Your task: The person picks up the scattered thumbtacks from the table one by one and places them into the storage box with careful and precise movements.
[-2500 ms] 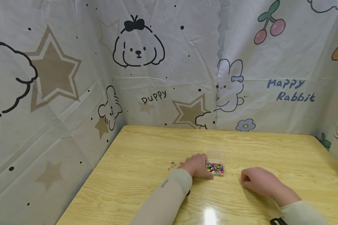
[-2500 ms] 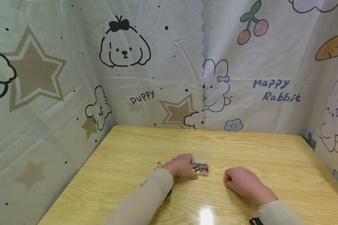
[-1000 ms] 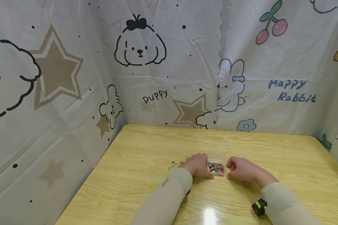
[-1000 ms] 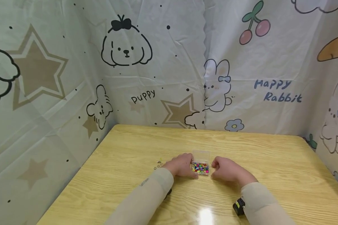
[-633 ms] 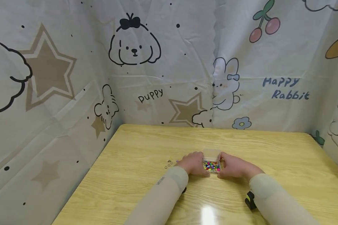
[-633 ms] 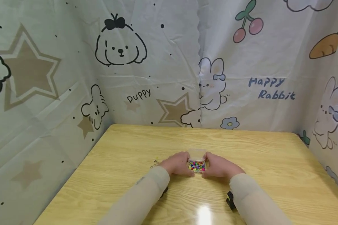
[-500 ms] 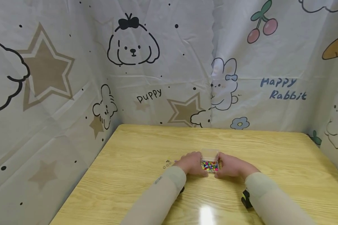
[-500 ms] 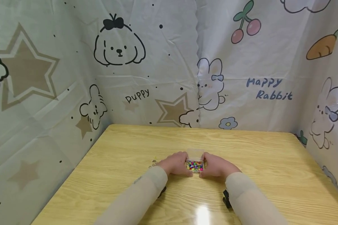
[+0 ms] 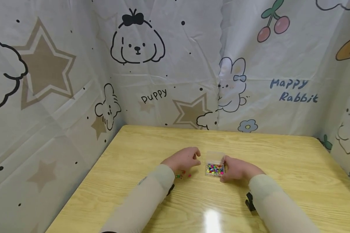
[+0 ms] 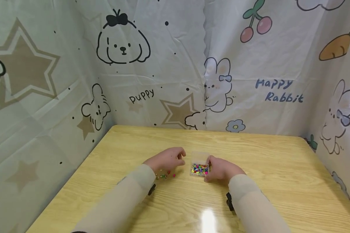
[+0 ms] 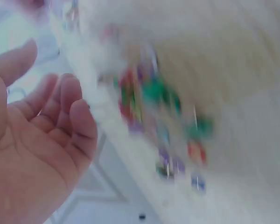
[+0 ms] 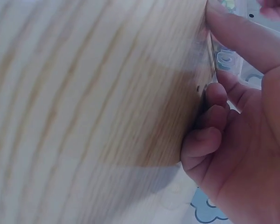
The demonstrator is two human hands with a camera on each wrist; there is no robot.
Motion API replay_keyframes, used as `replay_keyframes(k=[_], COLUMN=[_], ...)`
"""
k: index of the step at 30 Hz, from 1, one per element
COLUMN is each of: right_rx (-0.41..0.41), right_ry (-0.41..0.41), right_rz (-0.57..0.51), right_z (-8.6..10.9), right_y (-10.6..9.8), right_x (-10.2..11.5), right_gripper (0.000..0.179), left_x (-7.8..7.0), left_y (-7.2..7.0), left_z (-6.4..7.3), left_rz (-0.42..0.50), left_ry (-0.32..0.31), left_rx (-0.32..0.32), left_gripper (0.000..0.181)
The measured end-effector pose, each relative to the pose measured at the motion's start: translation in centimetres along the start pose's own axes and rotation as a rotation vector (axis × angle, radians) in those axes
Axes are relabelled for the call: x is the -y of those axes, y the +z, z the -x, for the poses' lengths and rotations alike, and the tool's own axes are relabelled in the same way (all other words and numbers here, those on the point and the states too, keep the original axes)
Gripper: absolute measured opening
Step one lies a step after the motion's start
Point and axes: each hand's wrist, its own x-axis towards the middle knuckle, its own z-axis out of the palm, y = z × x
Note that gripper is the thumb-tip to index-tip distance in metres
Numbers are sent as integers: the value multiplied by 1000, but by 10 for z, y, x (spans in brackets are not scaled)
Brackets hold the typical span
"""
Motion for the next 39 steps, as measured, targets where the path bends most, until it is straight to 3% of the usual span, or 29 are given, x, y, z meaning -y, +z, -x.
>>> replay_keyframes(k=[2, 6, 10, 17, 24, 28, 39], right_rx=[3, 0, -4, 5, 6, 8, 19], right_ry=[3, 15, 21, 47, 96, 97, 70], right_rz=[2, 4, 8, 4, -37, -13, 21], right_z=[1, 1, 0, -2, 1, 1, -2], right_y=[-1, -1, -1, 0, -2, -4, -4], right_x=[0, -1, 0, 5, 4, 3, 1], right_gripper=[62, 60, 60, 61, 62, 64, 61], left_x=[8, 23, 27, 17, 10, 8, -22], left_y=[-9, -17, -12, 4, 15, 16, 24], left_z=[2, 3, 0, -10, -18, -18, -14], left_rz=[-107, -289, -362, -475, -514, -520, -484], left_ry=[34, 42, 49, 59, 45, 61, 258], left_rx=[-41, -69, -67, -107, -77, -98, -121], left_gripper=[27, 18, 14, 9, 20, 23, 18])
